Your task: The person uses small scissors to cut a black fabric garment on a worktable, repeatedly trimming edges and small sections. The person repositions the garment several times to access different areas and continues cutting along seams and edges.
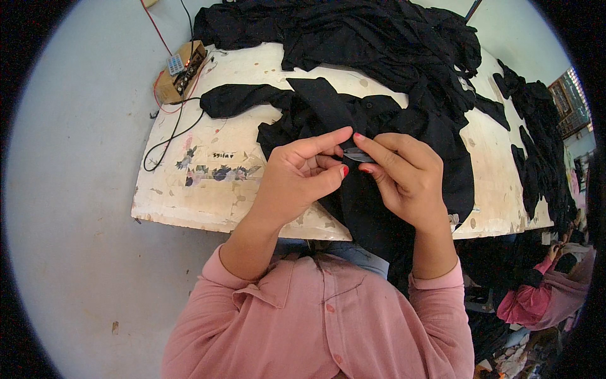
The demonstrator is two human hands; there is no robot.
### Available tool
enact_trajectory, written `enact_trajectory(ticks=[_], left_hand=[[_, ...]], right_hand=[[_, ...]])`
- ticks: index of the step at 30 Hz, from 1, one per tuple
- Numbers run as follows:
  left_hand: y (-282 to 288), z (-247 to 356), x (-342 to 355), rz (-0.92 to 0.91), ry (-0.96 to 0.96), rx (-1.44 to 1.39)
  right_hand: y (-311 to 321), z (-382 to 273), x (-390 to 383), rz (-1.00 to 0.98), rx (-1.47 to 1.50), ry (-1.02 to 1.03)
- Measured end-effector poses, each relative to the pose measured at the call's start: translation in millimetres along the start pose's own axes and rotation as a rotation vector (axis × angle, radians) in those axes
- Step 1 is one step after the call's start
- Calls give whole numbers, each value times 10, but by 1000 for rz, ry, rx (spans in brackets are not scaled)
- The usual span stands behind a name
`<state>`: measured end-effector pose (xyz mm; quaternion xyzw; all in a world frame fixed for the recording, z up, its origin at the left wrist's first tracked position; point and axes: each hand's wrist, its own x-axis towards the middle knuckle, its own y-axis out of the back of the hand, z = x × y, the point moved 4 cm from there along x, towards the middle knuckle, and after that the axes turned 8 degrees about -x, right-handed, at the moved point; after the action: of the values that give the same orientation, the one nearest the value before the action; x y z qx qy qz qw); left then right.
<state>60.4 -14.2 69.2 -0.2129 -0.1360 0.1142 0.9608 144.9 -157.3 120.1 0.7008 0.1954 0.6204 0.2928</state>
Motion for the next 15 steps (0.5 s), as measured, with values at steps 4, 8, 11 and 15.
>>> enact_trajectory(ticks=[4, 8, 11, 15], left_hand=[[-4, 8, -5, -5, 24, -8], [-13, 13, 5, 3, -6, -28], [-4, 16, 32, 0, -81, -28], [113, 48, 80, 71, -162, 24]], right_hand=[[14, 47, -17, 29, 15, -48], [-22, 48, -168, 148, 139, -263], [-253, -128, -357, 196, 295, -255], [-562, -175, -596, -12, 300, -439]])
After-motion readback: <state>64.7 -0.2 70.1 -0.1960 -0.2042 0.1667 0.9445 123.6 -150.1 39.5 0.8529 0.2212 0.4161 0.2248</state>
